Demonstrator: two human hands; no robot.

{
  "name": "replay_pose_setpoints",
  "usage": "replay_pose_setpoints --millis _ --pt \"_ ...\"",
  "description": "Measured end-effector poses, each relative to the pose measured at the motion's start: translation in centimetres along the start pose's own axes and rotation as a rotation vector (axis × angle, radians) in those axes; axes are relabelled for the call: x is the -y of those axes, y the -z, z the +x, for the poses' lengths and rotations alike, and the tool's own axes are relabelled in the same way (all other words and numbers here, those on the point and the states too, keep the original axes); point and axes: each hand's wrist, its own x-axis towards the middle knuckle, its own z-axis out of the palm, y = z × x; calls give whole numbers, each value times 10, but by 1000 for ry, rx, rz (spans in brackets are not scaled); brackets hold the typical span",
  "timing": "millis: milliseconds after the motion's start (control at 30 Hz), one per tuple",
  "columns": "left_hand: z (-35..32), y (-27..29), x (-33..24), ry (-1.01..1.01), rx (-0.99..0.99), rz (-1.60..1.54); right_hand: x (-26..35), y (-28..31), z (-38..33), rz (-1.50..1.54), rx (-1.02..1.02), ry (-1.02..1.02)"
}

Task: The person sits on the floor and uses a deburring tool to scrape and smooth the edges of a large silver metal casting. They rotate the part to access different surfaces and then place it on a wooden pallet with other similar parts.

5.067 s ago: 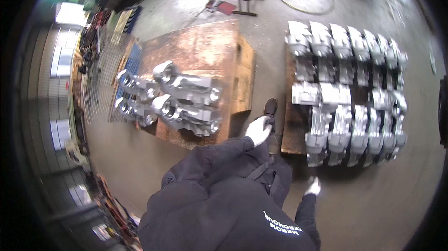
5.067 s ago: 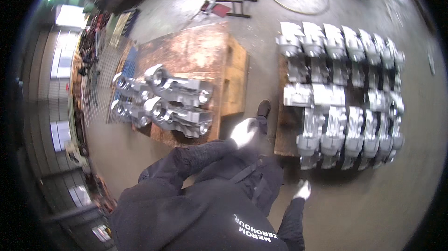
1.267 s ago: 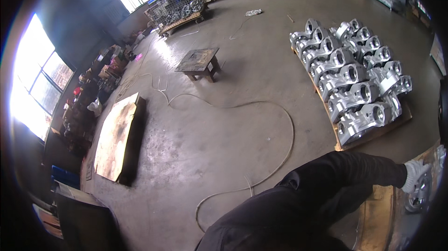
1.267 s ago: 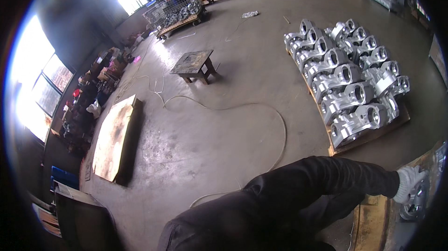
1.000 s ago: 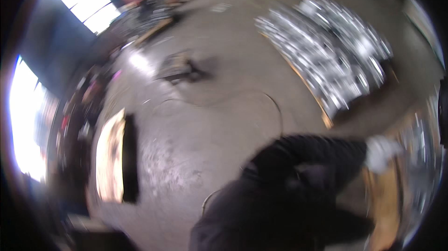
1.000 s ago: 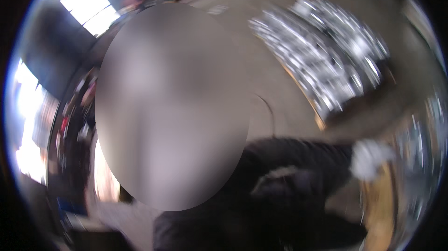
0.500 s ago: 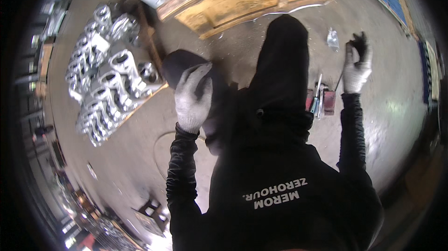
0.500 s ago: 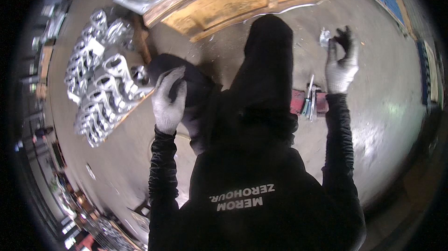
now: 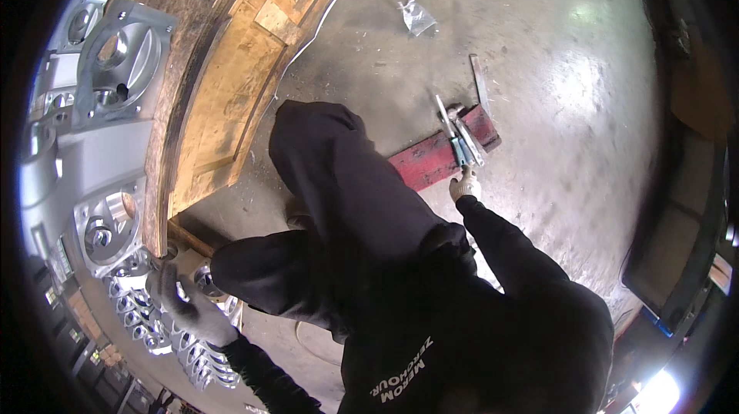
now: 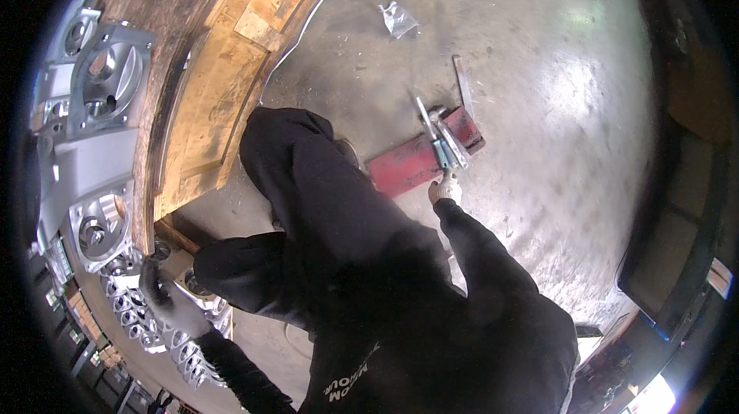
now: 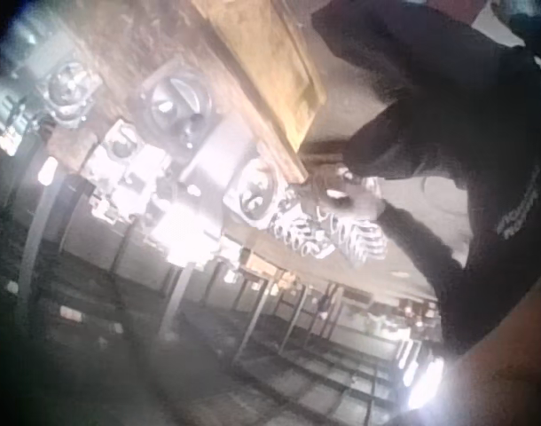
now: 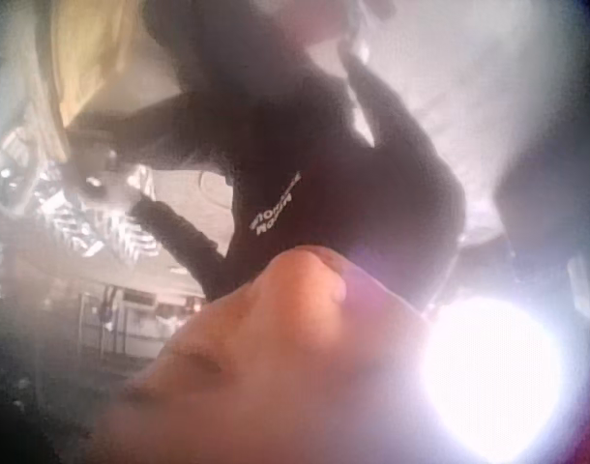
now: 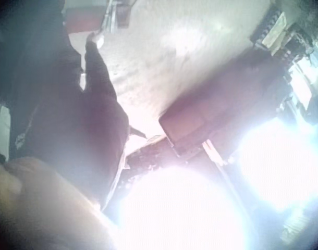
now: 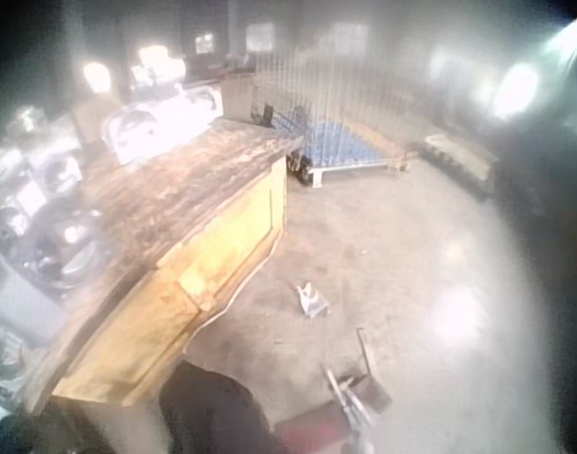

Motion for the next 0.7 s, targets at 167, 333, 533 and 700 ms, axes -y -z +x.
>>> replay_pose_setpoints --millis 167,333,533,700 --pt "48 7 9 -118 -254 62 64 2 68 -69 -6 44" --pt "128 46 -34 -349 -423 313 61 -8 77 -128 101 -31" --pt "207 87 -86 -746 -516 345 39 9 101 -129 73 -63" --pt "271 83 -126 -980 -260 759 55 31 73 165 -56 132"
